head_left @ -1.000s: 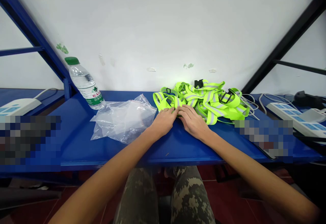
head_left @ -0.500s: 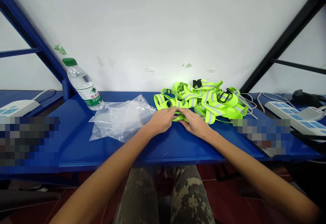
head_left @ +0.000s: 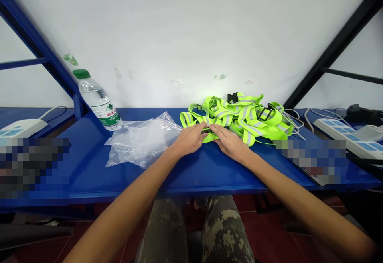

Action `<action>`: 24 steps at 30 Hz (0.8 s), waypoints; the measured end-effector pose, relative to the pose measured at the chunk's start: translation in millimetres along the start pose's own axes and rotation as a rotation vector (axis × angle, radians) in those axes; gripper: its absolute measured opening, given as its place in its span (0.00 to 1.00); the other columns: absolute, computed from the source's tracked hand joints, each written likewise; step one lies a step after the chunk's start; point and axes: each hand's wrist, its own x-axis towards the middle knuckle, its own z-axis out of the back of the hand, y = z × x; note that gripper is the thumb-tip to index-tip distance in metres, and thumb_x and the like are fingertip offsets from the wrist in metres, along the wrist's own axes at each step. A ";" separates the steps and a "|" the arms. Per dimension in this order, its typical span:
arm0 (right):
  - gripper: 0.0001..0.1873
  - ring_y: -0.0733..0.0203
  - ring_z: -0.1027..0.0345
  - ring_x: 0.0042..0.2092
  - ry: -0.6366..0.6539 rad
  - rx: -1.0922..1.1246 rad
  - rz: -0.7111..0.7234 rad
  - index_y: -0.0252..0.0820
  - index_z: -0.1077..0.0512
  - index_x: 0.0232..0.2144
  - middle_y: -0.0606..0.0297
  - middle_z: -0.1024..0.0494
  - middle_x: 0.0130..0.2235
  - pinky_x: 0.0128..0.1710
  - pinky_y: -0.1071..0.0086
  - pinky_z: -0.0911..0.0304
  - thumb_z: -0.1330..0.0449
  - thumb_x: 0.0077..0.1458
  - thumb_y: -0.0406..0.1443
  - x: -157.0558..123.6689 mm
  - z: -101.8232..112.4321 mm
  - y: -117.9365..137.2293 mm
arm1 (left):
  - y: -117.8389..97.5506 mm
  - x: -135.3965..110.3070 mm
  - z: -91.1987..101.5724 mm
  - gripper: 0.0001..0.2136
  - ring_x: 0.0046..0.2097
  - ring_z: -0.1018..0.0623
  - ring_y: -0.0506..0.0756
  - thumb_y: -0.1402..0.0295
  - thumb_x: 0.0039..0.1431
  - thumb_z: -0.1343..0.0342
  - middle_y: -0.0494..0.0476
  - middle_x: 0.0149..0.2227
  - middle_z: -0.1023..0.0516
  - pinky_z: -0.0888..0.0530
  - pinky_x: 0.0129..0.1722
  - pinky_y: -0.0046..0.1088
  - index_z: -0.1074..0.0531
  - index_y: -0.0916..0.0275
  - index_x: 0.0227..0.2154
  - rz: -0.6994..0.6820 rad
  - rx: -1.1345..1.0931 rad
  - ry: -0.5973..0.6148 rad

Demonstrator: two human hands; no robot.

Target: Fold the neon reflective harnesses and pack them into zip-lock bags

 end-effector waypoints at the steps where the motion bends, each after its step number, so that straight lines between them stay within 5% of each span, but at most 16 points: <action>1: 0.31 0.49 0.36 0.62 -0.017 -0.003 -0.015 0.38 0.46 0.67 0.48 0.33 0.62 0.58 0.52 0.34 0.50 0.63 0.29 0.4 -2.3 -0.6 | -2.1 -1.1 -0.5 0.15 0.52 0.24 0.61 0.59 0.69 0.57 0.63 0.50 0.24 0.28 0.47 0.36 0.38 0.62 0.51 -0.007 0.031 0.012; 6: 0.25 0.52 0.27 0.53 -0.059 0.129 -0.056 0.41 0.34 0.59 0.53 0.24 0.52 0.51 0.56 0.29 0.50 0.60 0.27 2.1 -4.4 -3.6 | -10.3 -4.9 -3.8 0.30 0.52 0.25 0.65 0.45 0.60 0.48 0.67 0.52 0.26 0.28 0.46 0.38 0.40 0.63 0.55 -0.026 0.181 0.065; 11: 0.19 0.52 0.25 0.47 -0.112 0.273 -0.182 0.42 0.27 0.52 0.56 0.20 0.47 0.49 0.58 0.30 0.46 0.59 0.32 1.1 -2.6 -1.6 | -12.1 -6.0 -1.9 0.20 0.50 0.24 0.63 0.54 0.67 0.53 0.64 0.48 0.25 0.28 0.44 0.37 0.37 0.62 0.55 -0.044 0.204 0.067; 17: 0.18 0.63 0.36 0.22 -0.021 0.407 -0.392 0.40 0.28 0.50 0.64 0.20 0.35 0.29 0.66 0.33 0.44 0.59 0.38 4.1 -2.4 7.1 | -4.7 -3.3 5.6 0.16 0.46 0.23 0.62 0.58 0.64 0.49 0.61 0.44 0.21 0.29 0.43 0.36 0.32 0.61 0.49 0.028 0.035 0.046; 22: 0.23 0.53 0.27 0.45 -0.043 0.485 -0.250 0.42 0.34 0.56 0.56 0.24 0.53 0.47 0.60 0.32 0.42 0.60 0.42 3.7 5.1 11.2 | 0.7 3.5 12.4 0.12 0.40 0.23 0.59 0.61 0.61 0.47 0.56 0.37 0.21 0.31 0.37 0.31 0.28 0.60 0.44 0.042 -0.108 0.086; 24: 0.25 0.54 0.27 0.45 -0.020 0.526 -0.252 0.43 0.34 0.56 0.57 0.25 0.53 0.45 0.62 0.31 0.42 0.59 0.45 3.2 6.3 10.9 | 2.5 7.7 14.6 0.12 0.39 0.23 0.58 0.63 0.59 0.46 0.55 0.37 0.21 0.32 0.38 0.31 0.27 0.61 0.43 0.056 -0.163 0.111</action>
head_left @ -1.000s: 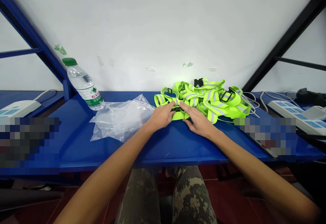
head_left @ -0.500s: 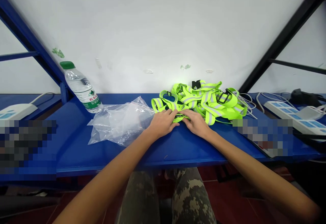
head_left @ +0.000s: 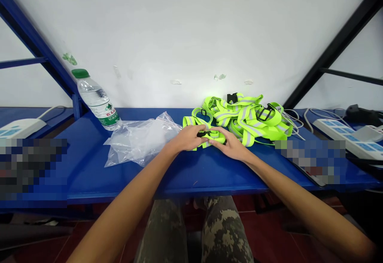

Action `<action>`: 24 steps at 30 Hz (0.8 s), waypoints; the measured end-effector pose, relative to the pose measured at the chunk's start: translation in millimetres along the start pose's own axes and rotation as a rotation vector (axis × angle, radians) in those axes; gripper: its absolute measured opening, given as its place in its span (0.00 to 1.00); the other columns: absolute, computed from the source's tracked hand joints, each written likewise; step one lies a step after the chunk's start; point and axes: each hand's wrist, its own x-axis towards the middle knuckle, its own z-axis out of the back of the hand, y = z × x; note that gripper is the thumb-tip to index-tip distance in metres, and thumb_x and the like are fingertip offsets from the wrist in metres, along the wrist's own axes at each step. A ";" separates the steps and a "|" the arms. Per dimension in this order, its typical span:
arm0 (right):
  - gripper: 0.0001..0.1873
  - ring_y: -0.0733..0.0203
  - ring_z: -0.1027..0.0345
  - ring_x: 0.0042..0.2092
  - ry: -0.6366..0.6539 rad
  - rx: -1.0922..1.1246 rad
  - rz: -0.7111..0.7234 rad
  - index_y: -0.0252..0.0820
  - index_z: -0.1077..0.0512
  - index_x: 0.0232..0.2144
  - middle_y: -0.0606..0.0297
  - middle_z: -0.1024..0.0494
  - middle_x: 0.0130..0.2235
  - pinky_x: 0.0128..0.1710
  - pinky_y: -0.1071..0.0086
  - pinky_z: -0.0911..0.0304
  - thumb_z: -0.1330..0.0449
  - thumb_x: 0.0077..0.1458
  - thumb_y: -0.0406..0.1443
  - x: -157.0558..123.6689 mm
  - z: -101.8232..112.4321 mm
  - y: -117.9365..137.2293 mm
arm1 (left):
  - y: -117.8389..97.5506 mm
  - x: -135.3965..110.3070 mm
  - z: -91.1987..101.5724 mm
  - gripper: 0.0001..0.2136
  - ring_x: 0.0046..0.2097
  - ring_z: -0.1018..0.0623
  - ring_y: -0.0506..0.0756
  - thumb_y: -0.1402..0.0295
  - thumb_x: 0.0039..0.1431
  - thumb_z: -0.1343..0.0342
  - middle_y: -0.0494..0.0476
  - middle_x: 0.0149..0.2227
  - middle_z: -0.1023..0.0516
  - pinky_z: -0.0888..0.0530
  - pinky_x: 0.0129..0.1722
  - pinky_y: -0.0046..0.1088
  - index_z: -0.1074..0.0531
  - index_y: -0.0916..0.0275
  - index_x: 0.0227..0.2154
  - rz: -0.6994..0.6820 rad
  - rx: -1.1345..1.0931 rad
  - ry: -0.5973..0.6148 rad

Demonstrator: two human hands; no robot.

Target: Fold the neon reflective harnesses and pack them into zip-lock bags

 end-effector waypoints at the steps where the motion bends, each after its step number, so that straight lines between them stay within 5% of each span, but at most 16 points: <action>1: 0.24 0.57 0.27 0.38 0.006 0.015 -0.046 0.43 0.33 0.55 0.58 0.23 0.49 0.39 0.64 0.31 0.42 0.59 0.46 0.3 -0.1 -0.6 | 0.8 2.2 1.2 0.12 0.39 0.23 0.57 0.64 0.58 0.45 0.55 0.38 0.21 0.31 0.38 0.30 0.27 0.62 0.43 0.003 -0.031 0.015; 4: 0.22 0.65 0.39 0.24 -0.021 0.061 -0.195 0.41 0.28 0.49 0.64 0.23 0.36 0.25 0.70 0.39 0.43 0.59 0.48 3.5 -3.1 -3.8 | 3.3 7.3 2.3 0.12 0.39 0.24 0.56 0.61 0.57 0.44 0.55 0.38 0.21 0.31 0.37 0.29 0.26 0.63 0.39 0.011 -0.098 0.044; 8: 0.18 0.61 0.35 0.32 -0.090 0.133 -0.191 0.40 0.25 0.40 0.65 0.24 0.34 0.33 0.69 0.38 0.42 0.58 0.48 10.6 -7.4 -6.2 | -0.1 6.0 -5.9 0.18 0.38 0.24 0.56 0.52 0.60 0.46 0.56 0.35 0.21 0.31 0.37 0.30 0.26 0.63 0.36 0.028 -0.043 -0.099; 13: 0.18 0.57 0.32 0.38 -0.128 0.157 -0.247 0.39 0.24 0.36 0.64 0.23 0.34 0.40 0.66 0.37 0.42 0.57 0.47 17.0 -8.6 -3.9 | -18.4 -1.4 -21.5 0.21 0.46 0.23 0.63 0.51 0.67 0.56 0.65 0.39 0.21 0.32 0.44 0.38 0.27 0.65 0.40 0.092 0.378 -0.352; 19: 0.17 0.51 0.28 0.49 -0.087 0.105 -0.246 0.41 0.24 0.44 0.59 0.20 0.46 0.53 0.58 0.37 0.44 0.60 0.43 14.4 -13.8 -3.1 | -18.1 4.6 -21.6 0.19 0.41 0.20 0.60 0.60 0.71 0.62 0.62 0.39 0.20 0.32 0.37 0.33 0.27 0.63 0.41 0.142 0.390 -0.165; 24: 0.19 0.48 0.32 0.55 -0.173 -0.259 -0.020 0.36 0.27 0.51 0.51 0.24 0.51 0.57 0.54 0.37 0.47 0.64 0.40 2.8 -18.0 5.9 | -5.6 14.2 -18.5 0.18 0.41 0.21 0.60 0.62 0.70 0.60 0.62 0.36 0.20 0.31 0.37 0.33 0.25 0.62 0.38 0.107 0.334 -0.104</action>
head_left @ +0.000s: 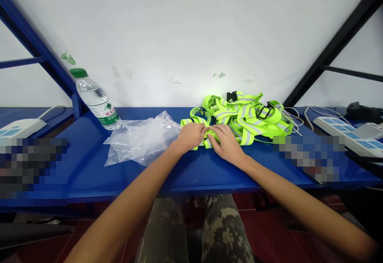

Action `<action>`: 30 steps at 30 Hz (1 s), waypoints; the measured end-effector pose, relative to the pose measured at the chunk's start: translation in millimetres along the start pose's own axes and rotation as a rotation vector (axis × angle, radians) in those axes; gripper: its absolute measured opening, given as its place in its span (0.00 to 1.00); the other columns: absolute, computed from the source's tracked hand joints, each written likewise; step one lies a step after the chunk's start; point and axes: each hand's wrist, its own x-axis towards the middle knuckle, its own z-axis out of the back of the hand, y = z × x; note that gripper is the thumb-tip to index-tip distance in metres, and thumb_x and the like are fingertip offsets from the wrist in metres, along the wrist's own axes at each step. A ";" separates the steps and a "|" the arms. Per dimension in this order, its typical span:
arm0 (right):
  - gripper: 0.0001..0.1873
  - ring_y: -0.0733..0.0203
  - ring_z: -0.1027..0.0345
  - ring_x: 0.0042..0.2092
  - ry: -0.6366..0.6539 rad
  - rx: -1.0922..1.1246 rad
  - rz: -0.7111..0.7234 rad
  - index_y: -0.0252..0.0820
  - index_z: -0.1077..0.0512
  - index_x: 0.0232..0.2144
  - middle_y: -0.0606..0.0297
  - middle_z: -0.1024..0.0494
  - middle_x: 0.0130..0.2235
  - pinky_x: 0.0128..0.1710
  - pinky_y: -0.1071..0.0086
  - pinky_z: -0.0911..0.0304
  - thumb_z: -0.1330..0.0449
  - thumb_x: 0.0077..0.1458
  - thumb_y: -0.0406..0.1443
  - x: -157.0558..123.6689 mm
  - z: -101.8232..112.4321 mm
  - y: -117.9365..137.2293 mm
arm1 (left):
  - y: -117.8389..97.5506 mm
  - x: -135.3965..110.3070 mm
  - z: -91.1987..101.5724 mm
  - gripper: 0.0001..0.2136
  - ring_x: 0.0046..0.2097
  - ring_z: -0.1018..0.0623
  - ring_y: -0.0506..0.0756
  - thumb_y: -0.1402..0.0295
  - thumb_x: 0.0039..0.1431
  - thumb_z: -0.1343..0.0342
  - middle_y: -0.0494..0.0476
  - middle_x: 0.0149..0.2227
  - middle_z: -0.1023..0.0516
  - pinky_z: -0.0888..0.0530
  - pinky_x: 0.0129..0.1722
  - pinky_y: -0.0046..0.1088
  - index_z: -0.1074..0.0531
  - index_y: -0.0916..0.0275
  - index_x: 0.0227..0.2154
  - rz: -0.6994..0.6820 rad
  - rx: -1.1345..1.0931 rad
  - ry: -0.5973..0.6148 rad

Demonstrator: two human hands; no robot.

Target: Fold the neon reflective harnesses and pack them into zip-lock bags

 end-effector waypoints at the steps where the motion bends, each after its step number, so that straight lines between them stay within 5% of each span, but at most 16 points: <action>1: 0.19 0.46 0.35 0.57 -0.011 -0.101 0.065 0.35 0.28 0.52 0.50 0.25 0.52 0.57 0.53 0.38 0.48 0.64 0.39 -2.5 1.4 3.1 | 1.2 1.7 -1.2 0.18 0.41 0.21 0.60 0.63 0.70 0.59 0.62 0.36 0.20 0.31 0.39 0.34 0.24 0.63 0.37 -0.003 0.000 0.009; 4: 0.18 0.42 0.41 0.61 0.009 -0.336 0.218 0.35 0.28 0.52 0.50 0.26 0.54 0.58 0.49 0.40 0.50 0.65 0.36 -8.6 7.1 11.2 | 2.5 5.3 -5.3 0.17 0.46 0.23 0.61 0.62 0.68 0.56 0.65 0.39 0.21 0.31 0.46 0.37 0.23 0.63 0.34 0.012 0.010 -0.003; 8: 0.19 0.43 0.38 0.59 0.102 -0.407 0.305 0.36 0.29 0.54 0.51 0.24 0.53 0.56 0.49 0.39 0.51 0.67 0.37 -13.2 15.0 12.8 | 2.9 8.1 -8.6 0.09 0.43 0.23 0.60 0.65 0.63 0.48 0.60 0.38 0.22 0.30 0.45 0.36 0.24 0.61 0.38 0.056 -0.106 -0.062; 14: 0.39 0.41 0.40 0.64 0.248 -0.366 0.314 0.29 0.40 0.63 0.41 0.33 0.62 0.64 0.44 0.46 0.47 0.62 0.54 -15.1 16.6 5.5 | 9.9 11.6 -11.6 0.04 0.33 0.24 0.54 0.68 0.59 0.44 0.50 0.28 0.24 0.31 0.37 0.30 0.29 0.60 0.36 0.092 -0.391 -0.111; 22: 0.31 0.44 0.30 0.57 0.332 -0.332 0.301 0.29 0.35 0.57 0.43 0.27 0.57 0.54 0.56 0.32 0.47 0.64 0.49 0.7 11.0 -3.9 | 11.7 10.5 -16.5 0.08 0.30 0.25 0.52 0.72 0.56 0.45 0.46 0.24 0.27 0.33 0.33 0.28 0.37 0.59 0.37 0.187 -0.592 -0.140; 30: 0.23 0.46 0.26 0.46 0.300 -0.432 0.370 0.29 0.29 0.48 0.45 0.22 0.45 0.47 0.57 0.33 0.52 0.68 0.45 6.0 8.0 -0.7 | 8.7 5.3 -3.8 0.06 0.29 0.24 0.51 0.64 0.63 0.51 0.48 0.26 0.23 0.32 0.32 0.27 0.34 0.59 0.41 0.259 -0.704 -0.188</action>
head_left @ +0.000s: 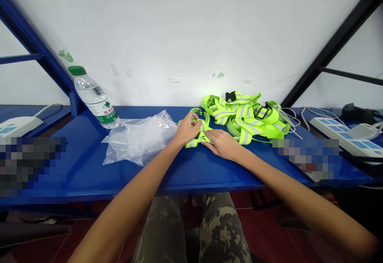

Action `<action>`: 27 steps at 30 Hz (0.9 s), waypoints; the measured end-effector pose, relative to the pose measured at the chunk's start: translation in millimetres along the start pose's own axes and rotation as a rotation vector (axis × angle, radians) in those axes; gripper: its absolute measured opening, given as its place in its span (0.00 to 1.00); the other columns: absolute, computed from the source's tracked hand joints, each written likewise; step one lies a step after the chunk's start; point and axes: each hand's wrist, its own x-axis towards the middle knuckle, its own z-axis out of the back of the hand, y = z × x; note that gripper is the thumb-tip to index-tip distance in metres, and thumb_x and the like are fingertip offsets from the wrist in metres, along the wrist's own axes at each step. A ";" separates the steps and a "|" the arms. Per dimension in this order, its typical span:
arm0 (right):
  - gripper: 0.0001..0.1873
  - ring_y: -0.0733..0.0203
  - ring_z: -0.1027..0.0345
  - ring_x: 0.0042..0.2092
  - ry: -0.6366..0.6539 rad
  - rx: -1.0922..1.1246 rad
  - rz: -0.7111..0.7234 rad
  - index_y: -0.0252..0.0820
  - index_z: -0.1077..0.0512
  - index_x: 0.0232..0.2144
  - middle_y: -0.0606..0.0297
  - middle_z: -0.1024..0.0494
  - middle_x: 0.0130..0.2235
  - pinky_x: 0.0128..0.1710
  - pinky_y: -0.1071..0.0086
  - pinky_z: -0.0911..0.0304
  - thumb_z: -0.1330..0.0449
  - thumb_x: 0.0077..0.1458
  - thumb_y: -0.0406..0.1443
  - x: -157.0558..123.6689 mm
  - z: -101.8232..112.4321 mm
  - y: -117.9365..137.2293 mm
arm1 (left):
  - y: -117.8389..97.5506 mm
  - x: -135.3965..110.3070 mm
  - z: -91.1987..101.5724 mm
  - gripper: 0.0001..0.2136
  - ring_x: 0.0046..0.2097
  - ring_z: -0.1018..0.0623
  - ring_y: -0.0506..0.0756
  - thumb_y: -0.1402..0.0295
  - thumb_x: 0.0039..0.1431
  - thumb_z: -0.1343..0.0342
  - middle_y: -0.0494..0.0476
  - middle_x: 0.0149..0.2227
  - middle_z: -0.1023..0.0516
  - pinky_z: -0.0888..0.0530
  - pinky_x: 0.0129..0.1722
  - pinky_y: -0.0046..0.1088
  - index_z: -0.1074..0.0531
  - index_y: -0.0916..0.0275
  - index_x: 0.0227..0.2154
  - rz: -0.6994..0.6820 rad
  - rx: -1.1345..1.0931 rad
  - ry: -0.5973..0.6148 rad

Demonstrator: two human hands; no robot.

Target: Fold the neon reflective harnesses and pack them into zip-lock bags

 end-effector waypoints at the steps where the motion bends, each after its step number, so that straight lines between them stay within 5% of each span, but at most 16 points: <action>1: 0.23 0.46 0.26 0.45 0.006 -0.005 -0.006 0.30 0.29 0.47 0.46 0.22 0.44 0.46 0.57 0.33 0.52 0.68 0.45 0.8 0.5 0.4 | -2.5 -2.6 1.7 0.07 0.30 0.23 0.52 0.63 0.64 0.52 0.50 0.28 0.22 0.31 0.33 0.28 0.34 0.59 0.40 -0.013 0.041 -0.038; 8: 0.22 0.50 0.28 0.42 0.070 -0.002 -0.095 0.33 0.28 0.43 0.49 0.22 0.41 0.42 0.61 0.38 0.54 0.69 0.45 8.4 4.2 0.2 | -20.3 -31.7 1.0 0.17 0.45 0.23 0.61 0.61 0.71 0.63 0.65 0.41 0.21 0.31 0.44 0.35 0.31 0.62 0.39 -0.058 0.604 -0.189; 17: 0.22 0.56 0.31 0.41 -0.036 0.218 -0.136 0.39 0.33 0.35 0.56 0.26 0.38 0.43 0.66 0.39 0.59 0.70 0.45 25.0 -3.9 -12.0 | -6.2 -15.3 -6.8 0.19 0.37 0.20 0.60 0.63 0.71 0.67 0.63 0.35 0.20 0.31 0.36 0.32 0.31 0.62 0.41 0.035 0.668 -0.203; 27: 0.22 0.57 0.29 0.35 -0.055 0.186 -0.289 0.40 0.32 0.32 0.58 0.23 0.33 0.36 0.67 0.45 0.58 0.71 0.42 33.4 -8.5 -6.9 | -0.4 -1.0 -8.9 0.20 0.40 0.19 0.60 0.62 0.70 0.66 0.64 0.38 0.18 0.29 0.41 0.34 0.27 0.60 0.38 0.088 0.643 -0.175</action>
